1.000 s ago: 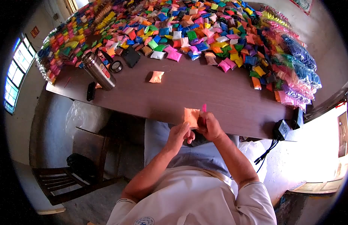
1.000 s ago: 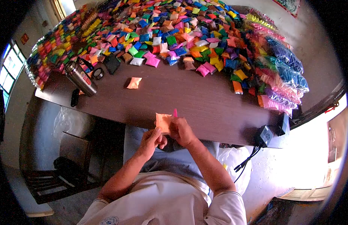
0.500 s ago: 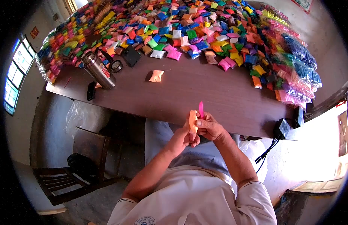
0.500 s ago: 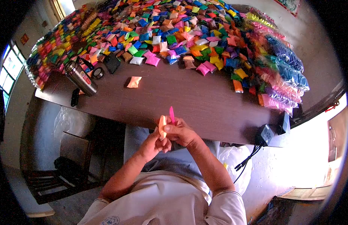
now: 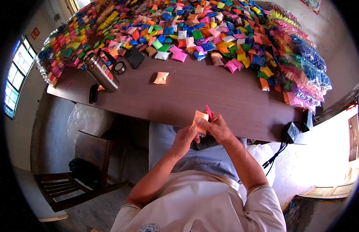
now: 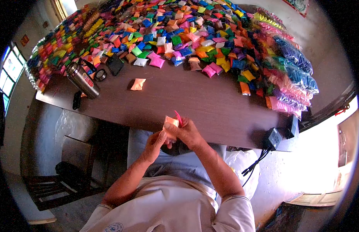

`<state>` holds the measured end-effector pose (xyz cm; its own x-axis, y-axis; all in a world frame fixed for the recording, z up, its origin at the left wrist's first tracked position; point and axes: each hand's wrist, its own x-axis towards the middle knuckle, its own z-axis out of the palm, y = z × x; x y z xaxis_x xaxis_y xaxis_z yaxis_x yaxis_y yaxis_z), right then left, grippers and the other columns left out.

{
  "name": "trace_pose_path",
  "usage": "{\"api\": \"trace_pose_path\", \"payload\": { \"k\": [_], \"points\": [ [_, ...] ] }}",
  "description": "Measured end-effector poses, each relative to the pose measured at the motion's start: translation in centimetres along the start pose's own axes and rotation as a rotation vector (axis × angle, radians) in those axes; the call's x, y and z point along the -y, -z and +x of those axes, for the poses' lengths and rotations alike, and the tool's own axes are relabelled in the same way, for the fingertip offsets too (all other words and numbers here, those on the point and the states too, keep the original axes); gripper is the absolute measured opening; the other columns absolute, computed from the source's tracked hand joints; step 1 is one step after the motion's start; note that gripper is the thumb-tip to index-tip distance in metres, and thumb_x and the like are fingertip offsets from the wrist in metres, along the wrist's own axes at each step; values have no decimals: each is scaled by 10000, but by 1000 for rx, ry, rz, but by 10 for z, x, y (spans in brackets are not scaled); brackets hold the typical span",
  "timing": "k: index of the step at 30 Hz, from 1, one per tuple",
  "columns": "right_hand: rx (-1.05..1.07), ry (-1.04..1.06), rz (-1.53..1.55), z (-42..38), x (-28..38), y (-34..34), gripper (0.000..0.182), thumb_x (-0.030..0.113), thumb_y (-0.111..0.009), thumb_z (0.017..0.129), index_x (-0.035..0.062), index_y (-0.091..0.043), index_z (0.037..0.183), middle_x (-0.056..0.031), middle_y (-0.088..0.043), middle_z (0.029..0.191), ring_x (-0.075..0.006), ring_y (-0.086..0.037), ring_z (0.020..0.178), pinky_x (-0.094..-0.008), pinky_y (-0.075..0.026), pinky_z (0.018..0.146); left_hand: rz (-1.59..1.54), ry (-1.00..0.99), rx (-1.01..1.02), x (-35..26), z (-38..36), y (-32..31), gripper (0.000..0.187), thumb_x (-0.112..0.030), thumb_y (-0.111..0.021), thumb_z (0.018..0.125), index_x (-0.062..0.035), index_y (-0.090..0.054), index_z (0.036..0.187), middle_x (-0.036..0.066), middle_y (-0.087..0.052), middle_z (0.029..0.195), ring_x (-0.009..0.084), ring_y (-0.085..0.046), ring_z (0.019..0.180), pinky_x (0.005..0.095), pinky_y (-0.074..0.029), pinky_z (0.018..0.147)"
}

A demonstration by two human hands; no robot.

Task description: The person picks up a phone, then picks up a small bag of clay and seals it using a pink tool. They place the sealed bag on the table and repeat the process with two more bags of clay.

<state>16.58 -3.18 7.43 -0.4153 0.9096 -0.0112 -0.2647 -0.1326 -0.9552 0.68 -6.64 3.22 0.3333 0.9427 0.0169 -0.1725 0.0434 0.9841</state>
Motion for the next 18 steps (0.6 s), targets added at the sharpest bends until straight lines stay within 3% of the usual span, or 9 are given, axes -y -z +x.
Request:
{"api": "trace_pose_path", "payload": {
  "k": [4,6,16,18],
  "points": [
    [-88,-149,-5,-7,15,-5,293,232,-593,928,-37,-624,815,-96,-638,656,-164,-625,546,-279,-511,487,16,-19,-38,-2,0,-2,505,-491,-377,981,-51,-536,792,54,-561,748,135,-530,682,278,-444,659],
    [-51,-211,21,-8,3,3,284,283,-667,880,3,-655,839,-89,-644,676,-130,-596,527,-241,-480,475,19,-21,-13,4,2,-2,499,-489,-380,981,-57,-521,778,55,-559,742,133,-531,678,278,-444,657],
    [-35,-79,119,-5,-5,-1,261,234,-658,883,-19,-647,818,-107,-649,654,-176,-631,500,-275,-527,437,-29,-6,-43,3,-1,-8,472,-448,-396,990,-59,-495,741,41,-541,680,88,-505,599,234,-423,566],
    [-63,-60,100,-5,-6,-2,311,234,-571,936,-19,-635,767,-117,-627,612,-183,-612,461,-279,-510,411,-43,4,-30,3,-1,-9,467,-440,-397,992,-60,-491,737,45,-550,685,85,-502,594,233,-422,561]
  ]
}}
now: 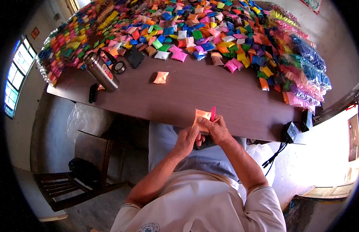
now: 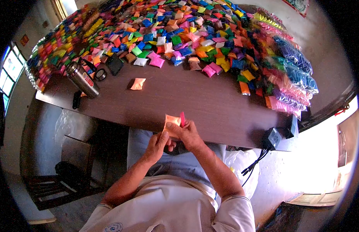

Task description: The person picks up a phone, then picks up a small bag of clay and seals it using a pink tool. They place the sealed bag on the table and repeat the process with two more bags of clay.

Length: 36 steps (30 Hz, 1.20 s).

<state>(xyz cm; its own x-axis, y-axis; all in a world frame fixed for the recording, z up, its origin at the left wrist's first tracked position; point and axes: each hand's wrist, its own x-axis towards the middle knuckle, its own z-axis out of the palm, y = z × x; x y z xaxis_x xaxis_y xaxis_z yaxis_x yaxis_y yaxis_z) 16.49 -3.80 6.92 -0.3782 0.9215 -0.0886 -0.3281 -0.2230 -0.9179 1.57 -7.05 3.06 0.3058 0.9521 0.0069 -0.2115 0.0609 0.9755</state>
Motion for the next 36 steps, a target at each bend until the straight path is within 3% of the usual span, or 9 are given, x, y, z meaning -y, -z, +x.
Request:
{"api": "trace_pose_path", "payload": {
  "k": [7,19,24,30,36],
  "points": [
    [-31,80,-64,8,-12,7,324,207,-541,944,-17,-630,727,-122,-618,573,-195,-597,405,-272,-476,349,-17,38,6,7,2,-1,458,-418,-393,999,-64,-485,723,56,-569,687,79,-489,569,232,-415,541],
    [-46,33,112,6,-14,5,295,192,-542,938,-36,-619,766,-127,-621,577,-194,-609,425,-274,-472,338,27,37,8,3,0,-1,476,-464,-403,982,-67,-491,735,56,-573,693,74,-495,572,218,-418,533],
    [-63,88,11,10,-18,8,324,214,-529,945,-44,-613,769,-133,-612,564,-201,-604,416,-278,-464,331,15,43,2,6,-1,-4,474,-469,-405,981,-71,-493,738,51,-570,682,72,-495,564,214,-418,530],
    [-15,-22,29,-7,10,-1,324,209,-517,949,-63,-609,801,-150,-627,622,-233,-613,444,-292,-488,367,-6,55,-26,7,0,1,482,-474,-410,978,-70,-487,727,58,-566,674,96,-505,567,237,-422,538],
    [0,-12,65,-5,-8,8,325,203,-511,952,-75,-609,814,-156,-630,639,-242,-625,471,-292,-496,391,1,65,-28,3,0,-4,496,-479,-398,981,-72,-476,708,75,-580,683,117,-515,577,261,-424,552]
  ]
}}
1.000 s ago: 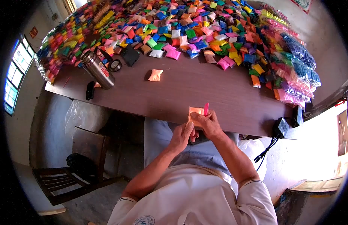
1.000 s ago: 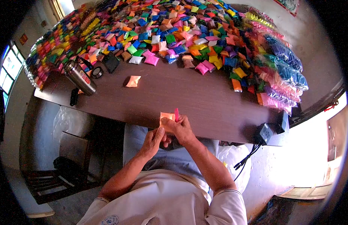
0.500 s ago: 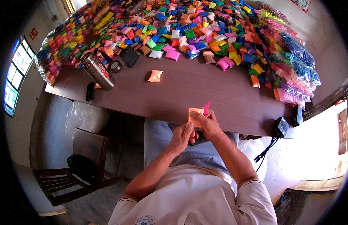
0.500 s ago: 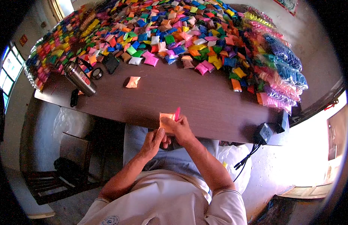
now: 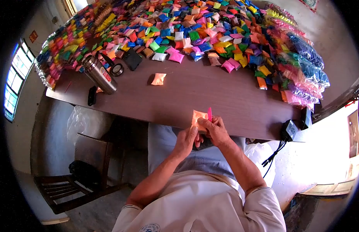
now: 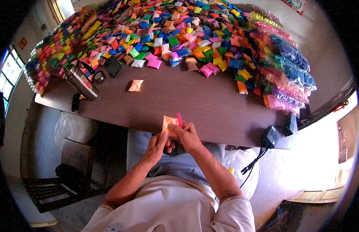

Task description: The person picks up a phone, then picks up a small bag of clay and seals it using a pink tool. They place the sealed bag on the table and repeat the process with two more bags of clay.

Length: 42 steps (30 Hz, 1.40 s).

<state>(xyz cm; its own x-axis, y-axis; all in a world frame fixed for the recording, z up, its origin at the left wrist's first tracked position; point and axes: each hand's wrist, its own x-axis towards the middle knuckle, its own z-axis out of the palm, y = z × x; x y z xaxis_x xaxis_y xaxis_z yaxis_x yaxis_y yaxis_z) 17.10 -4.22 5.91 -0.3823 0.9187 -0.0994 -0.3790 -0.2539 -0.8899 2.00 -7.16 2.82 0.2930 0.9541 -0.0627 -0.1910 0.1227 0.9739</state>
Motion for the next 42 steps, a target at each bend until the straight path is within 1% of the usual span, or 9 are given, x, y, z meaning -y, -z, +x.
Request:
{"api": "trace_pose_path", "payload": {
  "k": [5,8,13,23,28,30,35,37,42],
  "points": [
    [-20,2,11,-1,2,-3,328,202,-492,963,-72,-605,824,-154,-625,622,-242,-623,463,-290,-490,381,11,12,-3,1,-1,2,491,-471,-396,984,-71,-478,711,71,-581,680,115,-515,579,262,-425,553],
    [-41,-9,55,0,1,-4,334,206,-478,972,-68,-603,827,-156,-621,613,-244,-621,457,-292,-486,370,-22,7,-15,-2,-2,0,474,-451,-426,980,-56,-493,726,69,-571,683,87,-500,566,228,-421,526],
    [-75,-16,34,2,-1,-1,347,221,-465,979,-65,-599,836,-160,-622,613,-244,-620,453,-298,-481,354,27,14,9,-2,-1,-2,491,-464,-392,987,-65,-490,718,70,-578,670,116,-516,578,265,-427,554],
    [-44,-38,55,1,-1,-4,248,160,-535,946,-69,-591,871,-159,-629,629,-229,-625,462,-296,-496,353,31,15,-5,2,-1,0,494,-476,-404,980,-75,-482,702,68,-572,664,119,-509,562,263,-428,548],
    [-24,-49,49,0,3,-6,245,161,-545,942,-72,-589,879,-161,-632,637,-225,-626,466,-299,-512,363,-70,28,-5,6,-1,2,497,-465,-414,981,-67,-487,693,58,-567,660,84,-496,554,229,-409,516],
    [-99,-76,-33,0,8,-8,230,153,-559,931,-69,-585,877,-159,-635,650,-228,-629,474,-313,-526,374,-63,29,-3,3,0,2,497,-464,-420,979,-66,-488,689,56,-565,659,83,-497,556,228,-409,518],
    [-98,-61,6,3,9,-8,193,124,-580,908,-66,-576,876,-162,-636,660,-240,-631,482,-313,-519,382,-50,11,6,4,0,1,500,-464,-433,975,-66,-489,679,55,-565,654,81,-500,561,226,-409,521],
    [-95,-75,16,4,7,-6,181,114,-584,902,-65,-573,875,-162,-635,660,-242,-629,484,-311,-515,388,-47,39,0,2,-3,1,518,-488,-441,964,-64,-486,670,64,-559,637,125,-514,565,265,-423,553],
    [-31,-100,-91,5,20,-4,183,120,-582,909,-63,-578,898,-144,-630,663,-218,-623,509,-323,-513,416,-10,34,31,4,-3,4,518,-490,-430,967,-64,-485,678,73,-569,652,124,-516,569,269,-427,560]
  ]
}}
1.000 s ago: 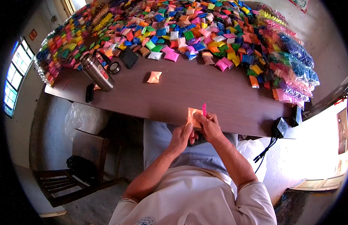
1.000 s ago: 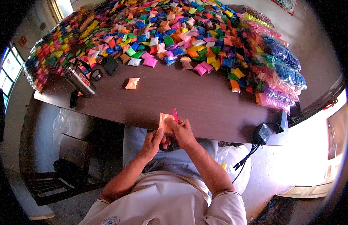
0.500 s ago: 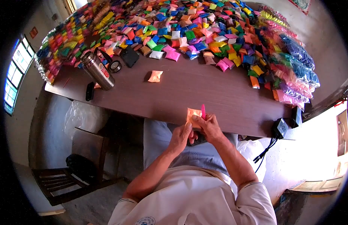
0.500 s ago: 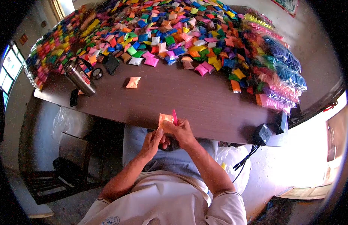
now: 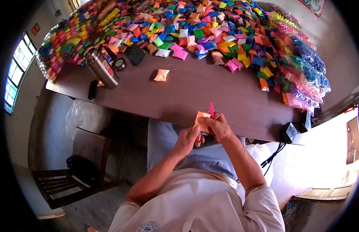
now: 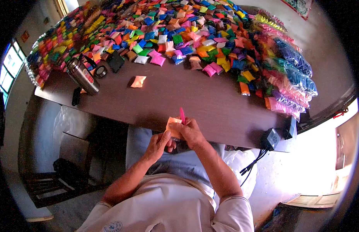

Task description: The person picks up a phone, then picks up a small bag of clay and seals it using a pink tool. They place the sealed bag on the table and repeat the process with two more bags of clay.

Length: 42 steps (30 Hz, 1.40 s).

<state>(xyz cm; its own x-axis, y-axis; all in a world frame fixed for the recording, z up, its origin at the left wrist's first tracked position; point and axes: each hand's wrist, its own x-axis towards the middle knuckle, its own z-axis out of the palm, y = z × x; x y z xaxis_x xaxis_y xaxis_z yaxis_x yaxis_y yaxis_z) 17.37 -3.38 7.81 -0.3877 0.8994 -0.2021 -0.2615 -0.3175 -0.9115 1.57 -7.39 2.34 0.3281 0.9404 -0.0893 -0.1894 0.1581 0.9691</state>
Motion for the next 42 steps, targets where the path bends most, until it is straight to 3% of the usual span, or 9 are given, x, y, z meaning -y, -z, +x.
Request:
{"api": "trace_pose_path", "payload": {
  "k": [7,9,13,18,24,30,33,39,42],
  "points": [
    [-187,-25,-144,19,-25,14,291,250,-594,929,-40,-596,950,-85,-613,714,-145,-576,567,-271,-452,465,-9,1,3,3,3,-1,519,-487,-413,974,-73,-461,665,88,-581,661,123,-514,565,270,-426,546],
    [-380,223,-339,24,-25,21,293,281,-597,929,-11,-604,908,-33,-584,743,-107,-521,632,-261,-416,533,-19,9,-6,8,6,1,518,-487,-415,973,-74,-458,663,93,-587,664,124,-514,561,270,-425,540],
    [-512,32,-241,19,8,50,285,281,-598,930,4,-597,859,1,-552,744,-88,-480,688,-255,-397,572,-87,51,-52,22,9,6,517,-504,-447,956,-81,-460,659,106,-603,669,129,-520,548,268,-428,536],
    [-259,279,-1002,15,-11,58,319,304,-597,909,5,-598,798,-117,-554,659,-185,-561,623,-342,-445,577,-168,139,-109,31,13,8,516,-533,-496,923,-88,-475,661,110,-608,661,138,-539,548,267,-444,530],
    [-192,256,-1219,5,-17,33,296,326,-624,860,34,-656,829,-166,-655,813,-357,-640,748,-423,-497,650,-185,138,-112,36,16,8,508,-526,-505,921,-85,-482,671,110,-610,660,146,-553,558,274,-450,521],
    [-291,277,-1322,19,-23,36,277,311,-704,812,37,-668,785,-119,-644,689,-260,-617,604,-362,-500,573,-132,131,-173,36,16,2,517,-473,-467,952,-70,-471,629,87,-585,613,144,-558,532,256,-430,503],
    [-324,202,-1305,22,-20,36,281,343,-660,818,63,-677,795,-160,-660,734,-351,-650,699,-422,-509,629,-99,117,-160,35,17,3,505,-468,-449,962,-77,-466,644,96,-596,624,149,-561,546,274,-440,522],
    [-562,291,-1412,31,-21,52,269,328,-679,806,59,-678,792,-162,-653,724,-339,-650,682,-422,-508,617,-46,103,-168,36,18,2,515,-492,-446,959,-86,-458,642,105,-611,635,153,-565,559,284,-447,530],
    [-466,249,-1281,25,0,57,251,310,-676,811,60,-670,788,-156,-649,715,-340,-645,674,-424,-504,607,-51,128,-172,39,14,6,537,-521,-458,944,-87,-453,628,107,-611,633,154,-575,565,282,-445,524]
  ]
}}
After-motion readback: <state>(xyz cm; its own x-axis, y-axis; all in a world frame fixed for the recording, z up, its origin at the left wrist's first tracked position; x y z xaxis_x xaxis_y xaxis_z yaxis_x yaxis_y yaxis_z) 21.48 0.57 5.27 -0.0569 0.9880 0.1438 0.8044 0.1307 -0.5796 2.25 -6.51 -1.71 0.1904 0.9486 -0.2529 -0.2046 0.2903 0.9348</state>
